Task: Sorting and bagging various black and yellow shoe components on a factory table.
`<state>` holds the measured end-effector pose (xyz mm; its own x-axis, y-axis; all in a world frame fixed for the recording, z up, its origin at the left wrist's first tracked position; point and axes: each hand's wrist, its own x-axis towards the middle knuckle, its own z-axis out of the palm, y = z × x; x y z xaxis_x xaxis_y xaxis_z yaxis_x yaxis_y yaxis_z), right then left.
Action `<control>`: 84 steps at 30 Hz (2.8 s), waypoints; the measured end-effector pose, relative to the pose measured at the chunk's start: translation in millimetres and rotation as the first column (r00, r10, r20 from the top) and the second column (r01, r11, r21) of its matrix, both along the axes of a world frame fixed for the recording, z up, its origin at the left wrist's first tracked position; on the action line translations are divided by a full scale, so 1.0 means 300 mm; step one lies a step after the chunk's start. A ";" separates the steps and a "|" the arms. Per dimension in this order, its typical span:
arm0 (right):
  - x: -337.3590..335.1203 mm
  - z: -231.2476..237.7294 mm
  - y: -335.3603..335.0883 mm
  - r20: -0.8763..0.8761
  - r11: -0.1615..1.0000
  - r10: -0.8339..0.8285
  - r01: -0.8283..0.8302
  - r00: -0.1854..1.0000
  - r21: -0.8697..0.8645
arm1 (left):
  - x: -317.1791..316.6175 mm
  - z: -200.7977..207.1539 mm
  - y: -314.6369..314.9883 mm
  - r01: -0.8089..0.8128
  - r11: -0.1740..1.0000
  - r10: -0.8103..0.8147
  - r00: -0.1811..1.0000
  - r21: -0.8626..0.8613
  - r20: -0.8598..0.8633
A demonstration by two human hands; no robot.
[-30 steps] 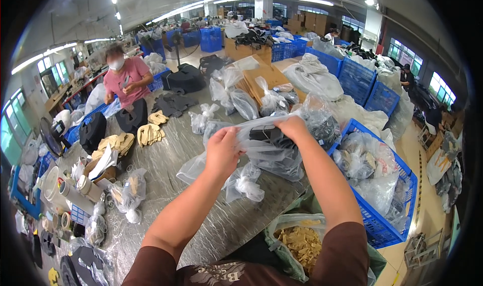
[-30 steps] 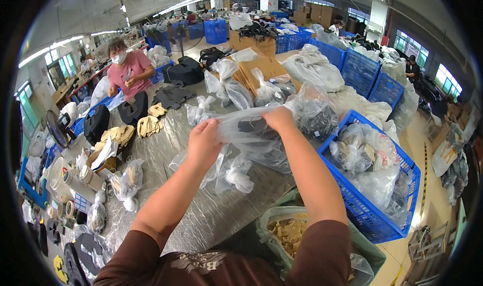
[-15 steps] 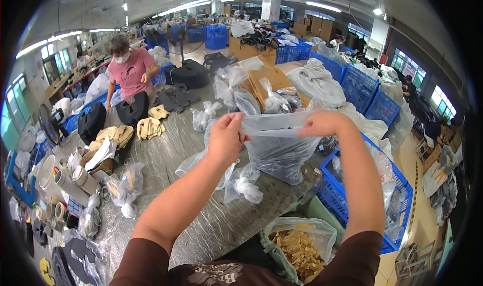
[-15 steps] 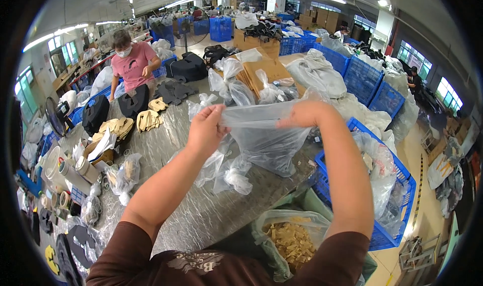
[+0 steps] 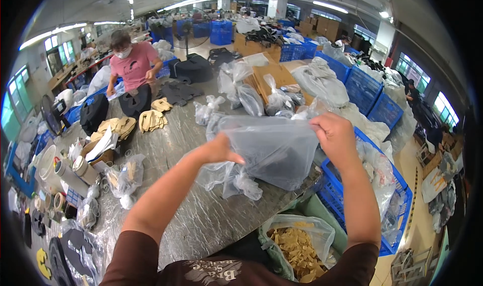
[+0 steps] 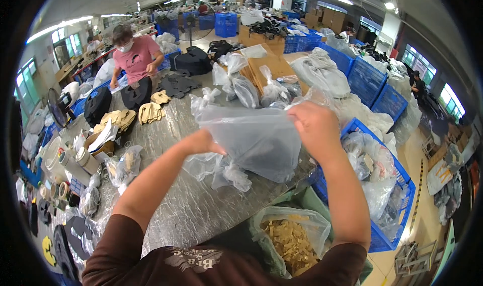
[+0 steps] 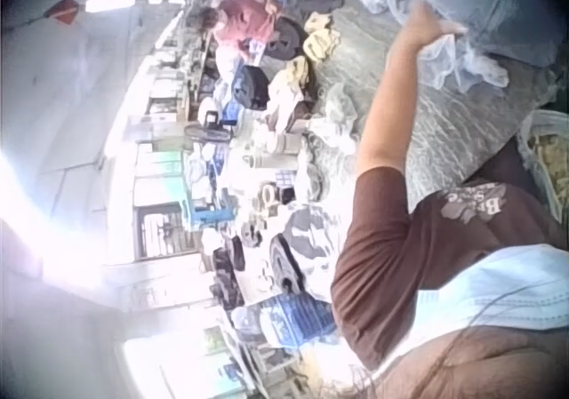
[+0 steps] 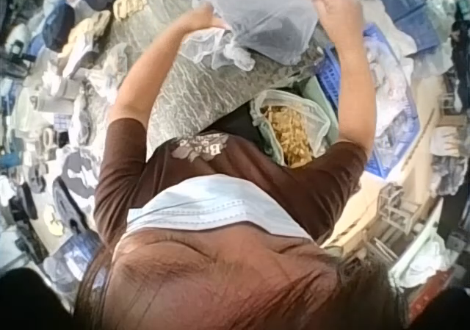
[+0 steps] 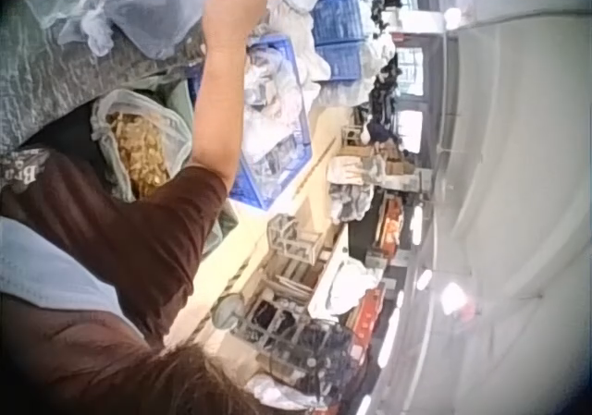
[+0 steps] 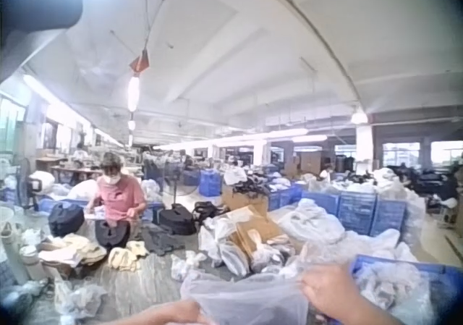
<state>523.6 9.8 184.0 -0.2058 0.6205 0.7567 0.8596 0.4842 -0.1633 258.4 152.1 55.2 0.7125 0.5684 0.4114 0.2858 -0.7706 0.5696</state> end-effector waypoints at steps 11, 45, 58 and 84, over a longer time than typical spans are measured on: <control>-0.034 -0.198 -0.039 -0.491 0.998 0.055 -0.064 0.869 -0.001 | 0.422 0.253 -0.215 0.208 0.872 0.178 0.708 -0.443 0.684; -0.159 -0.544 0.344 -0.851 0.865 -0.169 -0.339 0.498 -0.370 | -0.611 0.055 -0.613 0.022 0.895 0.365 0.538 -0.446 0.760; 0.736 -0.647 0.746 -0.236 0.586 -0.769 0.509 0.594 -0.631 | -0.781 -0.113 -0.646 -0.334 0.682 0.668 0.645 -0.650 0.370; 0.250 0.120 0.335 -0.864 0.961 0.272 -0.156 0.423 0.227 | -0.718 -0.096 -0.731 -0.167 0.704 0.706 0.060 -0.690 0.706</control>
